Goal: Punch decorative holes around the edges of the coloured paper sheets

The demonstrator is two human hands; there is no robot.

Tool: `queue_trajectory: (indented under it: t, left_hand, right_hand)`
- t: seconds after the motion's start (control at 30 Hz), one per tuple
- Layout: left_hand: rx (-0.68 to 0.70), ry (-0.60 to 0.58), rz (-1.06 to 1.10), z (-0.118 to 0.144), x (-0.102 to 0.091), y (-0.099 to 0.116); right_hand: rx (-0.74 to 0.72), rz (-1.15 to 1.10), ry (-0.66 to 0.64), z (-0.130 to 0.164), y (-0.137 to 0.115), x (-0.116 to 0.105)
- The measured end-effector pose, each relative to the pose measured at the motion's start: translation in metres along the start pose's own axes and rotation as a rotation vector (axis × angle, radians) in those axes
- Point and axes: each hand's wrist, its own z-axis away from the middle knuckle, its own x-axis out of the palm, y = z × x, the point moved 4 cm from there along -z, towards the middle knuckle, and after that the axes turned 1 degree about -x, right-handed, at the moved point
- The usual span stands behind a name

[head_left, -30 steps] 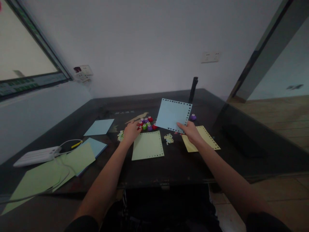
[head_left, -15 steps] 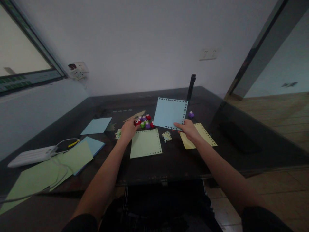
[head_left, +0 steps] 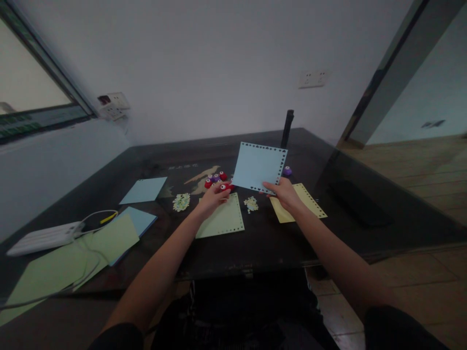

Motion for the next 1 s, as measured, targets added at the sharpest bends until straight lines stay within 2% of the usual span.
queue_trajectory:
  t: [0.1, 0.2, 0.43, 0.63, 0.77, 0.87, 1.0]
  left_hand:
    - [-0.072, 0.001, 0.156, 0.002, 0.004, 0.000]
    - [-0.084, -0.001, 0.260, 0.002, 0.007, 0.000]
    - [-0.075, -0.024, 0.343, 0.001, 0.015, -0.002]
    - [-0.022, -0.053, 0.382, 0.003, 0.048, 0.014]
    - [0.016, -0.005, 0.375, 0.011, 0.067, 0.017]
    - [0.023, 0.016, 0.280, 0.017, 0.069, 0.015]
    - [0.048, 0.055, 0.217, 0.020, 0.061, 0.013]
  right_hand:
    - [0.000, -0.015, 0.010, 0.002, -0.002, 0.001]
    - [-0.009, -0.023, 0.011, 0.002, -0.002, 0.002]
    - [-0.025, -0.050, 0.037, -0.001, 0.002, 0.001]
    - [-0.097, -0.119, 0.092, -0.001, -0.003, 0.000]
    - [-0.123, -0.136, 0.115, 0.000, -0.007, 0.000]
    - [-0.128, -0.138, 0.113, 0.002, -0.007, 0.001]
    - [-0.130, -0.120, 0.077, 0.004, -0.004, 0.004]
